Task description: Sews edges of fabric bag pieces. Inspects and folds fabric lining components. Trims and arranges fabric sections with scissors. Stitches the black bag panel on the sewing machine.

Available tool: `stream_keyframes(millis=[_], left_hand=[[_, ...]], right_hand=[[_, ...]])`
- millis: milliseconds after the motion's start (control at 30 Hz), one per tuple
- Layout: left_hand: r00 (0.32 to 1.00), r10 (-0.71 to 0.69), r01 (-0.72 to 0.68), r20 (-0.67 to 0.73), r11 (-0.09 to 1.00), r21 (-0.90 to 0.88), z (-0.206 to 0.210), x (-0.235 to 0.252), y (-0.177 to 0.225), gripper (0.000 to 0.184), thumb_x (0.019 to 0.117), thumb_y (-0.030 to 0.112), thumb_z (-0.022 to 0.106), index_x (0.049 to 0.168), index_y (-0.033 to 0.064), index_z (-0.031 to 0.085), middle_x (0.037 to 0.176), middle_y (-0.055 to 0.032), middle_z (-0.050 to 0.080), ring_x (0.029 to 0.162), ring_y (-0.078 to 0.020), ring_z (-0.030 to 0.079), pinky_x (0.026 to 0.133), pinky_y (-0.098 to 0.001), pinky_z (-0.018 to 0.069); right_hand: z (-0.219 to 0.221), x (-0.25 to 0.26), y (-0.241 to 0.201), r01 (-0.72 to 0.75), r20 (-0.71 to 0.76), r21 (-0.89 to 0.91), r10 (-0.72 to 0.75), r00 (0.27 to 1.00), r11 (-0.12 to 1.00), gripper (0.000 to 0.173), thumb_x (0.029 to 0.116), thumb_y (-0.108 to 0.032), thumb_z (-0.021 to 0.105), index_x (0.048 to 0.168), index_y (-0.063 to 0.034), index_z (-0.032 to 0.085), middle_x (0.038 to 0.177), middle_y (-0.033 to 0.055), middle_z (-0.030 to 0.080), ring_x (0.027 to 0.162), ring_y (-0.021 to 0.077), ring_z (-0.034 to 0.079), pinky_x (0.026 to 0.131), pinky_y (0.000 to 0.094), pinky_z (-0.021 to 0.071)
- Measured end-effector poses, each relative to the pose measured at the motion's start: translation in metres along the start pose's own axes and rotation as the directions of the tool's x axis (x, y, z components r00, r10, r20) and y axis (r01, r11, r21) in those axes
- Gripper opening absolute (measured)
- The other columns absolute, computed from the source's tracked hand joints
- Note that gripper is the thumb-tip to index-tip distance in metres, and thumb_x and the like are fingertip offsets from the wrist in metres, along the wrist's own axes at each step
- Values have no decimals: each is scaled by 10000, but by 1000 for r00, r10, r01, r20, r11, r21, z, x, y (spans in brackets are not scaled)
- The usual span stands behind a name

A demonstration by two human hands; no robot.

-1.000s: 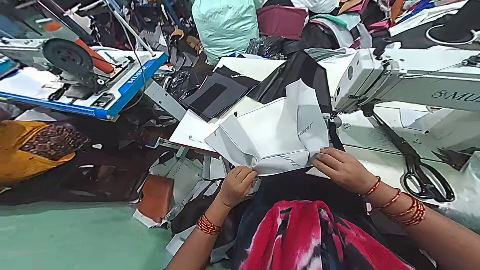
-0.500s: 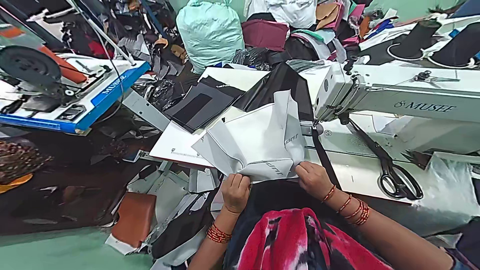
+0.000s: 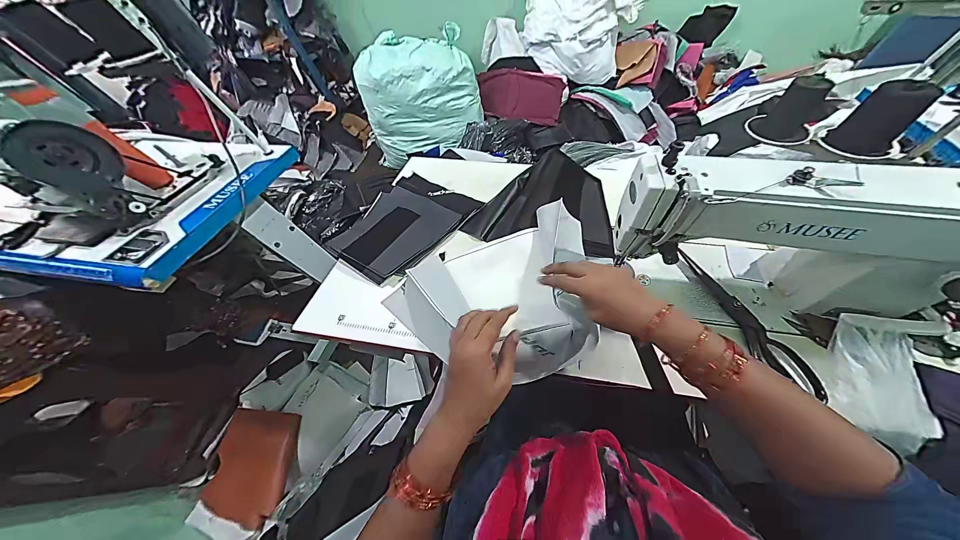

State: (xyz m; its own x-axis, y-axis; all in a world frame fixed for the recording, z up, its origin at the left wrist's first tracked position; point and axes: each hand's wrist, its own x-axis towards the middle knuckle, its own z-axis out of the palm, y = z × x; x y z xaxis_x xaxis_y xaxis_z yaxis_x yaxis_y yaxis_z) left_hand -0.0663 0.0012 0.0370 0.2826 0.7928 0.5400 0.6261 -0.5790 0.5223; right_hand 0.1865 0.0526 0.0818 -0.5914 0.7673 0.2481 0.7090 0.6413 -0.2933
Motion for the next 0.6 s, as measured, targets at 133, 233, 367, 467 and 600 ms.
stream_keyframes(millis=[133,233,367,467,600], left_hand=[[874,-232,223,427,972,72,11,26,22,302,1024,235,592,1197,41,745,1112,-174,743,1144,-375,667,1047,-628,428],[892,-251,258,376,966,33,12,16,21,235,1004,205,624,1016,27,778,932,-140,754,960,-317,712,940,-554,507],[994,-106,105,-42,994,-7,21,-13,7,209,960,193,628,902,51,770,819,-59,736,787,-201,710,764,-414,569],[981,-60,68,-182,997,38,17,-23,0,227,970,196,593,879,54,746,800,-42,714,769,-154,682,754,-330,547],[986,-40,41,-164,999,-2,11,-31,-6,241,980,222,596,879,56,740,792,-35,698,761,-119,661,754,-256,542]], right_hand=[[-4,36,-6,-175,469,-86,195,861,981,428,972,93,515,1313,-97,689,1322,160,643,1229,416,577,939,608,488],[-6,30,6,-163,433,-13,153,888,987,283,961,86,548,1137,-37,732,1176,185,664,1144,378,621,952,564,497],[-1,0,19,-121,57,79,116,992,990,222,906,114,586,1040,2,724,1035,200,671,1024,361,664,895,526,544],[9,-21,28,-99,-202,106,119,972,989,206,890,134,559,1016,32,686,1010,209,667,942,362,685,810,518,577],[16,-40,31,-147,-222,210,194,956,967,208,950,107,481,1014,58,672,1067,227,655,911,331,686,819,470,583]])
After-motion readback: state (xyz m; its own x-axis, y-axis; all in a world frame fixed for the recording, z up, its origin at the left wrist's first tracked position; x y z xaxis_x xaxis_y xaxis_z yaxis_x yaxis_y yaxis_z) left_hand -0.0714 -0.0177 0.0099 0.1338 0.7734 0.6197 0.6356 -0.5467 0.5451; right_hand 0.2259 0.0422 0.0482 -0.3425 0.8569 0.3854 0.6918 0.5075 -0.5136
